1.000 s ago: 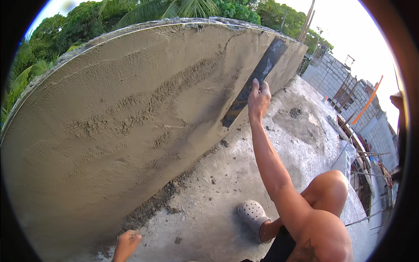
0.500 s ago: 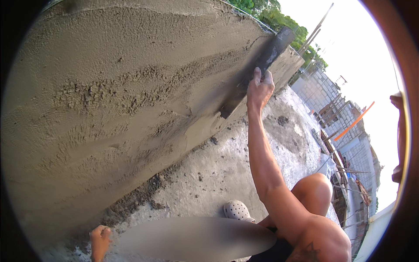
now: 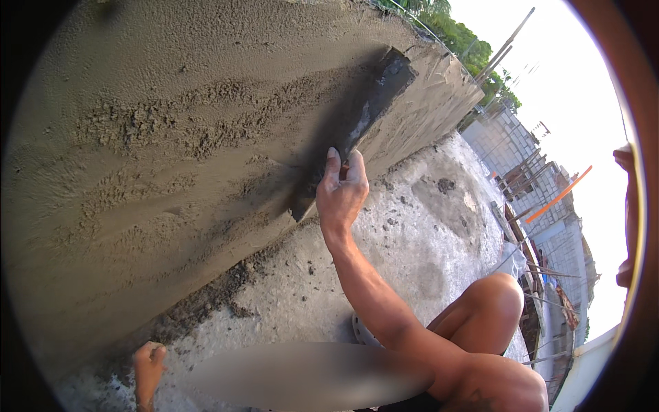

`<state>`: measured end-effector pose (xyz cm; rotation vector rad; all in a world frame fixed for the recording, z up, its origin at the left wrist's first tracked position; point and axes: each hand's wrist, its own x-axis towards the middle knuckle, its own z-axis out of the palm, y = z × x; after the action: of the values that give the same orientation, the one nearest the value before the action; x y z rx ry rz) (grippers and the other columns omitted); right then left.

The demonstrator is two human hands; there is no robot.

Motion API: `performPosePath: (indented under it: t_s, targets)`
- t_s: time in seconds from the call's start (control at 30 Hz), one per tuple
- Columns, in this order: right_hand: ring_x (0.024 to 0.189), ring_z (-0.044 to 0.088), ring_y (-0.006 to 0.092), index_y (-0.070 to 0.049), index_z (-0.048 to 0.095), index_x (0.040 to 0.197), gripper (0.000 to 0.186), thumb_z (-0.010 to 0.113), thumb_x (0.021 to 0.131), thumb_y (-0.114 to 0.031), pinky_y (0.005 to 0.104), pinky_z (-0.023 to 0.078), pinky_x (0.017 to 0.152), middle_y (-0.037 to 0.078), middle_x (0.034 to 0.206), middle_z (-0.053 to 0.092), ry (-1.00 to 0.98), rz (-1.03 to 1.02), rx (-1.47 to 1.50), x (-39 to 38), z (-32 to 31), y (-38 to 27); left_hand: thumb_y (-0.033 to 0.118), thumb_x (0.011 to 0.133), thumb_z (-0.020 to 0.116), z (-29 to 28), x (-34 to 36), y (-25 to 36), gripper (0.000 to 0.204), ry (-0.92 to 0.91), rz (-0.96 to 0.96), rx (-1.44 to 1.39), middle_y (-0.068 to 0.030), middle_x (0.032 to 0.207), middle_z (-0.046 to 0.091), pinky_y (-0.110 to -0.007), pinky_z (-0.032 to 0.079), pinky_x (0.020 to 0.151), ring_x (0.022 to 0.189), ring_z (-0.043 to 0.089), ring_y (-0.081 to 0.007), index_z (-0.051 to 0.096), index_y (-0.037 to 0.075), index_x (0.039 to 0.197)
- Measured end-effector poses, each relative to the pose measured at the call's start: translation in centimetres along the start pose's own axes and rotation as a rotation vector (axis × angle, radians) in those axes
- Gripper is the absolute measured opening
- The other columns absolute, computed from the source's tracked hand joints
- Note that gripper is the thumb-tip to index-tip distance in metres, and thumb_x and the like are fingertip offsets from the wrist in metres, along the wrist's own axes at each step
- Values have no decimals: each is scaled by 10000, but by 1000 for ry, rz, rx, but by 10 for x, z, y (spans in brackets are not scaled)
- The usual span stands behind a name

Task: The person uses a trowel to smooth wet cement on a curved wall, repeatedly scraping and leveling the surface. The person moves along the wall, applying and refining the plaster finish.

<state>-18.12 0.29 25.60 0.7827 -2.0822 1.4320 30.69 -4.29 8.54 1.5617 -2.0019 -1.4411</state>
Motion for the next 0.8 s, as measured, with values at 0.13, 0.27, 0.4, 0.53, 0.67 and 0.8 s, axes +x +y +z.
performPosePath:
  t_s: [0.13,0.27,0.4,0.53,0.67,0.8]
  targets:
    - [624,558,242,26,547,865,257,635,993,-179,408,471,588,163,798,604,-69,-79,146,-19,-10,4,136,943,628,6,-1,17,188,-8,31,25,-102,794,672,-310,555,532,640,640,-149,674,-46,939]
    - [583,545,236,38,592,883,284,633,1001,-216,391,479,599,134,679,575,-93,-4,9,41,-48,20,145,944,646,2,-13,17,184,44,140,117,-105,776,675,-314,533,568,631,644,-164,676,-36,962]
    - [560,564,250,35,576,852,317,636,993,-243,412,459,575,143,638,587,155,-115,-48,101,-36,22,140,956,636,-10,-26,3,176,32,50,89,-103,810,677,-316,559,592,665,651,-168,672,-27,996]
    - [571,584,273,37,574,860,313,629,987,-244,427,460,591,158,662,609,80,67,-59,69,-18,10,153,967,627,-17,-32,-14,199,41,-40,93,-102,864,678,-320,598,609,715,659,-165,669,-37,1010]
    - [553,559,260,24,552,892,232,623,986,-176,422,449,571,151,656,598,31,101,-33,-3,-1,-17,165,977,620,-17,-29,-27,218,50,-41,66,-103,885,674,-321,603,602,728,661,-164,670,-43,1018]
    - [546,548,233,18,530,891,195,611,991,-129,386,440,547,134,659,583,-44,118,-34,-50,4,-45,164,979,616,-17,-26,-36,214,46,-24,53,-105,896,673,-321,595,589,735,662,-167,666,-38,1031]
